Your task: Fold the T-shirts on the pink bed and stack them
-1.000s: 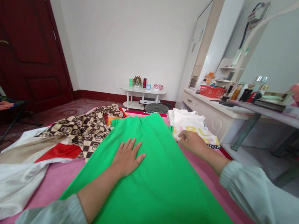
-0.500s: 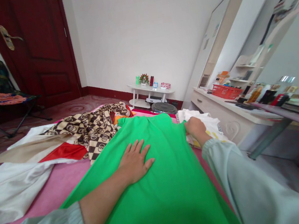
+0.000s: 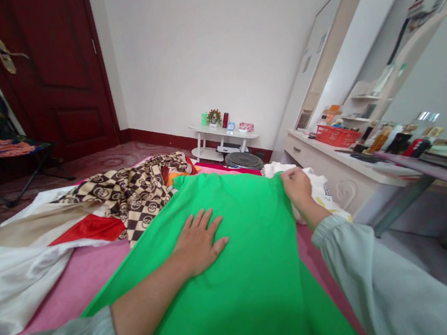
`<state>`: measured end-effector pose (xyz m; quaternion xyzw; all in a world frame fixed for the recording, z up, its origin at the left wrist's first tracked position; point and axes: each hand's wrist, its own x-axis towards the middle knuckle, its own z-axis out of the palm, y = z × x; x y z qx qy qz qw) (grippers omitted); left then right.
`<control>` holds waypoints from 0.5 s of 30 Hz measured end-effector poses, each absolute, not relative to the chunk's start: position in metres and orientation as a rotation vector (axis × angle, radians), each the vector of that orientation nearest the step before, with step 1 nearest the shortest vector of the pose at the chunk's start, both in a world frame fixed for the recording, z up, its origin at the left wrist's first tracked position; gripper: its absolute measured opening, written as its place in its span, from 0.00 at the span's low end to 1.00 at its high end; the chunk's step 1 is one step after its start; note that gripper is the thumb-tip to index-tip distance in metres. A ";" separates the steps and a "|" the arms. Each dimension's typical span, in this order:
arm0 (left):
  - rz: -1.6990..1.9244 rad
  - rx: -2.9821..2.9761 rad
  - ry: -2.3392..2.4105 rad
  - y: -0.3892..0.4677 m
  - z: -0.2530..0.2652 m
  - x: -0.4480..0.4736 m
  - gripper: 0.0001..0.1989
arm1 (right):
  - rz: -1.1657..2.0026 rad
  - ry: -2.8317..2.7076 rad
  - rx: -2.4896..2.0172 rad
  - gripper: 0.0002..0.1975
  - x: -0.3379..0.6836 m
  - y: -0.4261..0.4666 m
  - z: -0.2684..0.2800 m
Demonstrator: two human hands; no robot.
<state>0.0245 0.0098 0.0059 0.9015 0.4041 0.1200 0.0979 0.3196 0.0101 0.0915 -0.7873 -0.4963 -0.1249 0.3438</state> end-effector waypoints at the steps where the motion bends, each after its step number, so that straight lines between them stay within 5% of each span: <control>1: 0.366 2.677 1.201 0.010 0.006 0.025 0.35 | -0.212 -1.382 -1.989 0.15 0.304 0.011 0.090; 6: 0.391 2.700 1.215 0.010 0.004 0.024 0.34 | 0.446 -1.582 -1.527 0.15 0.271 0.007 0.082; 10: 0.399 2.697 1.208 0.010 0.004 0.024 0.34 | 0.334 -1.484 -1.799 0.07 0.299 0.008 0.062; 15: 0.408 2.698 1.206 0.011 0.002 0.025 0.34 | 0.051 -1.735 -2.141 0.17 0.300 0.003 0.040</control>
